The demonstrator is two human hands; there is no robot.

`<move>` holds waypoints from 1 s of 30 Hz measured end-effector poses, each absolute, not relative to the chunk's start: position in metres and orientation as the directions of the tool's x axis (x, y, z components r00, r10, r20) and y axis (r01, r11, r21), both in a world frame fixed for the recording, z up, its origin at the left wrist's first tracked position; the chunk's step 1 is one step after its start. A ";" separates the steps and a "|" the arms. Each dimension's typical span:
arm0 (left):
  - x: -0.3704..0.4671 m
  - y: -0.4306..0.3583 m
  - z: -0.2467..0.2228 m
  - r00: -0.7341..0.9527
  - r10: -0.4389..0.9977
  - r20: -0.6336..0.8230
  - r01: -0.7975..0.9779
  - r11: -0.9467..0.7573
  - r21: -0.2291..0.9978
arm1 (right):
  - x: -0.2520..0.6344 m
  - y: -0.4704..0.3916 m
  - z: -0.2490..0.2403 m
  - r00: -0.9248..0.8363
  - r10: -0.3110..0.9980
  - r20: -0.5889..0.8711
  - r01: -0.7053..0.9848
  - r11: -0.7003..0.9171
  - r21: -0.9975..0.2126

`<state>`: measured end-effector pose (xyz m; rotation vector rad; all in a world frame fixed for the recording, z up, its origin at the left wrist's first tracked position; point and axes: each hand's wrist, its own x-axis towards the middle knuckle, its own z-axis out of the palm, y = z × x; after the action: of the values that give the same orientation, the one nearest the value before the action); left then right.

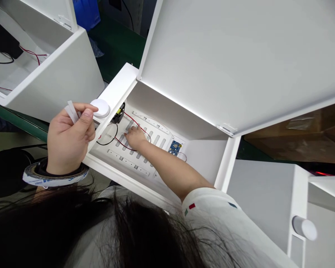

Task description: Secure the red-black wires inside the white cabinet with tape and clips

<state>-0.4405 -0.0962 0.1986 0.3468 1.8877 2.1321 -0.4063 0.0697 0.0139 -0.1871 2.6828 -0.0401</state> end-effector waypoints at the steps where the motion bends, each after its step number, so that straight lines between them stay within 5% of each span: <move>1: -0.441 -0.096 0.199 -0.932 0.362 -0.001 -0.046 -0.113 0.993 | -0.404 0.071 0.015 -0.887 -0.142 -0.439 -0.129 0.990 -0.061; 26: -0.440 -0.096 0.200 -0.925 0.379 -0.021 -0.057 -0.084 0.995 | -0.359 0.100 0.026 -0.873 -0.194 -0.448 -0.152 0.980 -0.127; 30: -0.439 -0.096 0.200 -0.929 0.369 -0.029 -0.062 -0.080 0.995 | -0.362 0.109 0.025 -0.897 -0.105 -0.430 -0.035 0.985 -0.167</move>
<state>-0.4395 -0.0956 0.2005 0.3336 1.9028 2.0859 -0.3620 0.1086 0.0247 -0.0995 2.6791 -0.2143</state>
